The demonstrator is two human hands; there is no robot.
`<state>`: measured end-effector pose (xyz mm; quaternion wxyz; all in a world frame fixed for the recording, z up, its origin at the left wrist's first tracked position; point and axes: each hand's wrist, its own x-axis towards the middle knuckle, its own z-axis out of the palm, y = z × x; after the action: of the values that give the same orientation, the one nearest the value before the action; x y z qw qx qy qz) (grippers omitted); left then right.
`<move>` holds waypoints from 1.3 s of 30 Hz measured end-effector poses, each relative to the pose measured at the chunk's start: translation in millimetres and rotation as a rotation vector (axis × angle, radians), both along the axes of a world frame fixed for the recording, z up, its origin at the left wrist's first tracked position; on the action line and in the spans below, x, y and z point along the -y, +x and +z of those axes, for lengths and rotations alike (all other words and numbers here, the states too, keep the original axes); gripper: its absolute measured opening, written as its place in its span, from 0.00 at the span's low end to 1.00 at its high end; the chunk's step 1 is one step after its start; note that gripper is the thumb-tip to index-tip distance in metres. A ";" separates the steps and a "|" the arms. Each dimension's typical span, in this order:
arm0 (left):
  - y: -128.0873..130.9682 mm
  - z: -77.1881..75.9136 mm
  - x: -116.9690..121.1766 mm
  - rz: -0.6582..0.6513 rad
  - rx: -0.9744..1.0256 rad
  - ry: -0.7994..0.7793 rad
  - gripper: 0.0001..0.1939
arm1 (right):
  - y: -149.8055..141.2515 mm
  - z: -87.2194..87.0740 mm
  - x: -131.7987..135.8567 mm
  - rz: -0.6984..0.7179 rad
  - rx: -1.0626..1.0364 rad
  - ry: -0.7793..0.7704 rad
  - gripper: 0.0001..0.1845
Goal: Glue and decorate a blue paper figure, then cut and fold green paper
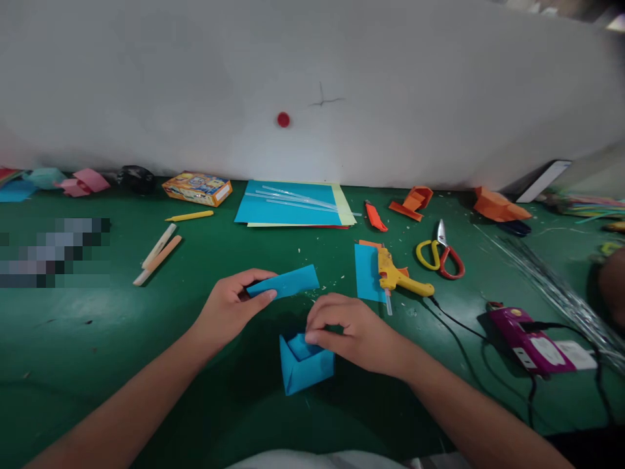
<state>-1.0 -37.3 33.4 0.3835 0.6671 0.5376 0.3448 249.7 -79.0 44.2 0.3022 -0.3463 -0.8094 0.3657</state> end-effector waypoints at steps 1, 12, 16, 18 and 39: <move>0.9 0.3 1.3 0.004 0.003 0.005 0.19 | -0.5 -0.7 0.2 -0.036 -0.012 0.074 0.09; 21.8 -5.2 29.5 0.178 0.060 0.098 0.26 | -16.1 -17.7 7.5 -0.244 -0.076 0.198 0.10; 29.1 -12.7 33.7 0.214 0.164 0.054 0.25 | -20.1 -17.8 8.0 -0.276 -0.127 0.100 0.11; 32.4 -14.9 34.5 0.219 0.235 -0.013 0.25 | -21.2 -17.3 8.2 -0.288 -0.145 0.067 0.11; 38.0 -21.0 33.4 0.069 -0.004 0.453 0.14 | -14.2 -17.3 5.2 -0.315 -0.387 -0.457 0.18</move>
<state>37.1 -70.7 12.4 0.2107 0.7182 0.4697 0.4681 235.5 -84.2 27.0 0.4176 -0.4499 -0.5708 0.5453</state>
